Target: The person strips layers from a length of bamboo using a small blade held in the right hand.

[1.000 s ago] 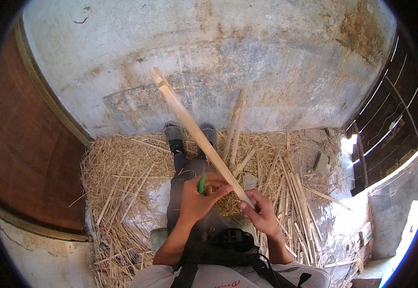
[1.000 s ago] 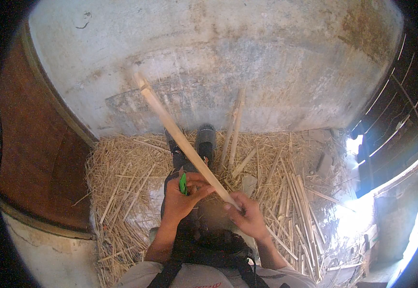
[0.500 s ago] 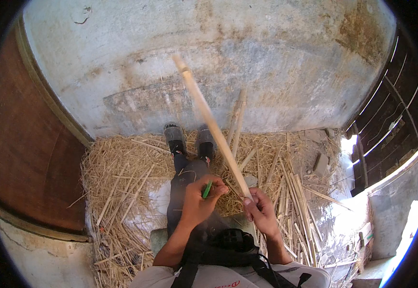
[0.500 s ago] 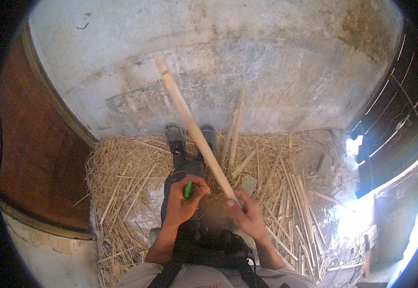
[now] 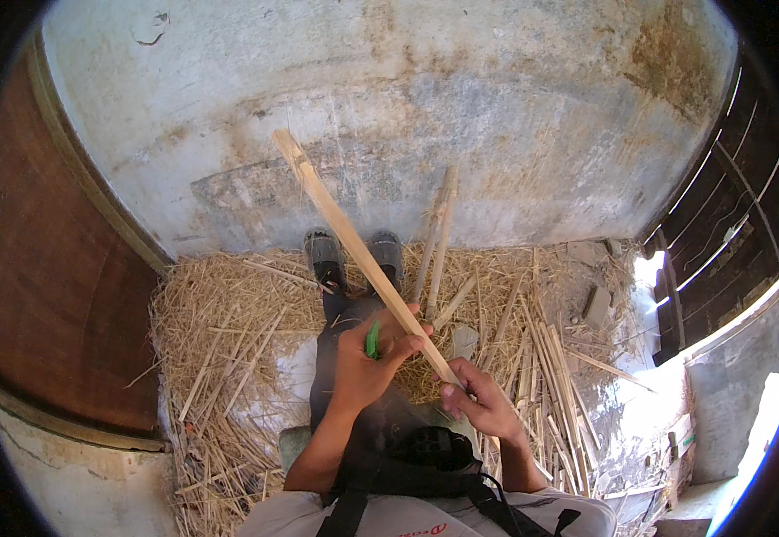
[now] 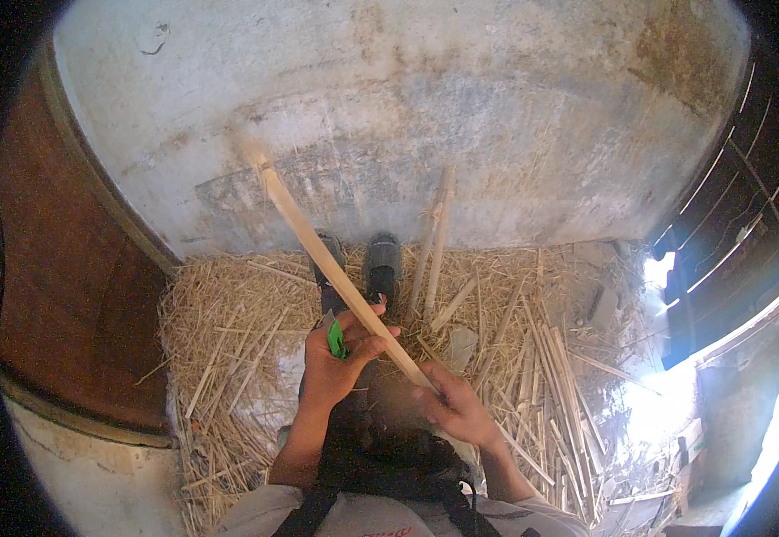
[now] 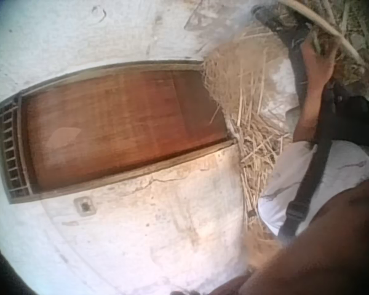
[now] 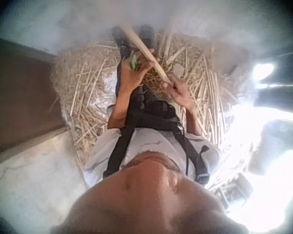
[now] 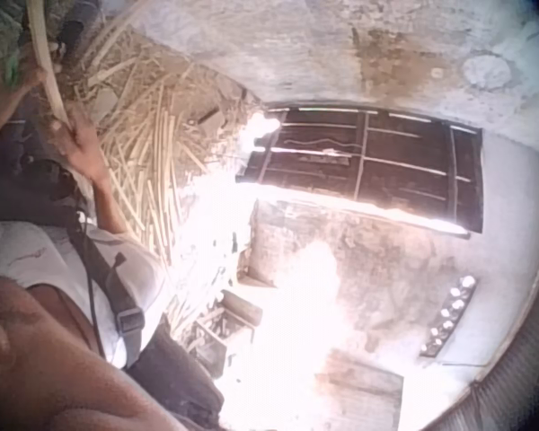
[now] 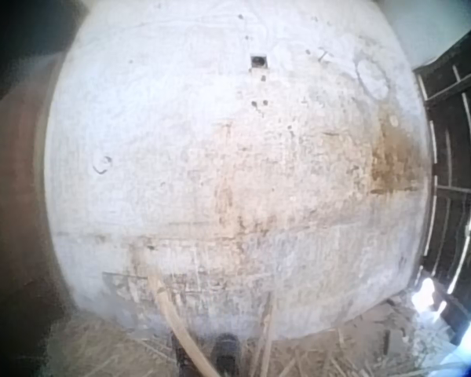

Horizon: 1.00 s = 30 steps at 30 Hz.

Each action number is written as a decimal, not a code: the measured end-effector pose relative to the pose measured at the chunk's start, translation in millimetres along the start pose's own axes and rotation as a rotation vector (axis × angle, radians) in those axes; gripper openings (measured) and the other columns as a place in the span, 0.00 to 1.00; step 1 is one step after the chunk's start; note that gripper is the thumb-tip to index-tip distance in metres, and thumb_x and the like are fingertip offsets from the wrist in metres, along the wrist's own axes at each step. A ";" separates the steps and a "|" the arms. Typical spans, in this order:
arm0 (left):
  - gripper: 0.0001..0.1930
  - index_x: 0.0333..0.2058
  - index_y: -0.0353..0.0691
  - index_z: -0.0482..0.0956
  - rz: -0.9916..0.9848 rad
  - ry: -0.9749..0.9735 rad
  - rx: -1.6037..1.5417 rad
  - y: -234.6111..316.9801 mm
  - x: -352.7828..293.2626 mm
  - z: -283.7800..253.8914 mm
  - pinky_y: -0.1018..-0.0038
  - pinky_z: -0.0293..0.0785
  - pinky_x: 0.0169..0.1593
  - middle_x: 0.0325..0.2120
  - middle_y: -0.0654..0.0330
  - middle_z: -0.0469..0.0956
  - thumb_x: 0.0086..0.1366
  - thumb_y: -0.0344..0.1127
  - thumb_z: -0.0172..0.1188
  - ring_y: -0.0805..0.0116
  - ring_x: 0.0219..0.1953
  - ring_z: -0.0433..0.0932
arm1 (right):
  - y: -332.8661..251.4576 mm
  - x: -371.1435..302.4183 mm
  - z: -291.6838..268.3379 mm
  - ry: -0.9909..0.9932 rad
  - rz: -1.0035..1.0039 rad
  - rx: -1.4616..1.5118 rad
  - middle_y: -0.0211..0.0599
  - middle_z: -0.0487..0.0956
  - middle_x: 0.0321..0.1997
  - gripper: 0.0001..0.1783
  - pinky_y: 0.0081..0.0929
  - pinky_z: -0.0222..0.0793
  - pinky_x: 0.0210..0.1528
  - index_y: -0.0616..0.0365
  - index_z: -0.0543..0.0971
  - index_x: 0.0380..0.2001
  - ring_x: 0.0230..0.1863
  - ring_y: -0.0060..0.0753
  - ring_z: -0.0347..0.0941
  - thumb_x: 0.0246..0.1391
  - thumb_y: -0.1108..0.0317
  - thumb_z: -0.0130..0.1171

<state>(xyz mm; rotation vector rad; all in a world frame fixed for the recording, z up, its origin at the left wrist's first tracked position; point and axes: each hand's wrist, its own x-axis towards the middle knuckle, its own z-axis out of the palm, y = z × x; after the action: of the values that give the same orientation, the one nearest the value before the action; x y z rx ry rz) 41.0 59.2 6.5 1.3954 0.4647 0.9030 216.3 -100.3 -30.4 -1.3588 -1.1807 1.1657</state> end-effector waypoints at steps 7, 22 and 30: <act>0.20 0.52 0.34 0.84 0.022 0.018 0.082 -7.4 -10.1 8.5 0.84 0.72 0.36 0.42 0.60 0.91 0.65 0.33 0.78 0.83 0.35 0.82 | -17.0 16.8 7.7 0.138 -0.293 -0.259 0.27 0.74 0.30 0.17 0.24 0.66 0.34 0.63 0.74 0.56 0.31 0.18 0.70 0.71 0.66 0.62; 0.21 0.61 0.37 0.75 0.254 -0.024 0.735 17.8 -26.6 -11.0 0.61 0.77 0.44 0.46 0.48 0.72 0.78 0.44 0.61 0.54 0.43 0.78 | -32.6 9.2 16.4 0.336 -0.133 -0.230 0.41 0.83 0.29 0.15 0.29 0.75 0.32 0.65 0.83 0.52 0.29 0.23 0.81 0.68 0.66 0.65; 0.22 0.57 0.40 0.84 0.455 0.061 0.823 24.4 -26.5 -5.1 0.63 0.79 0.37 0.36 0.54 0.84 0.64 0.32 0.75 0.54 0.35 0.84 | -26.1 8.4 18.7 0.337 -0.123 -0.136 0.25 0.80 0.33 0.15 0.21 0.63 0.34 0.64 0.84 0.54 0.32 0.14 0.67 0.72 0.65 0.63</act>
<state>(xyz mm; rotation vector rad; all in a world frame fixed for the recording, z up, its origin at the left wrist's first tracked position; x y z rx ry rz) 14.7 40.4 23.2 2.2909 0.6128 1.1853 196.2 -88.7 -6.6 -1.4942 -1.0943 0.7449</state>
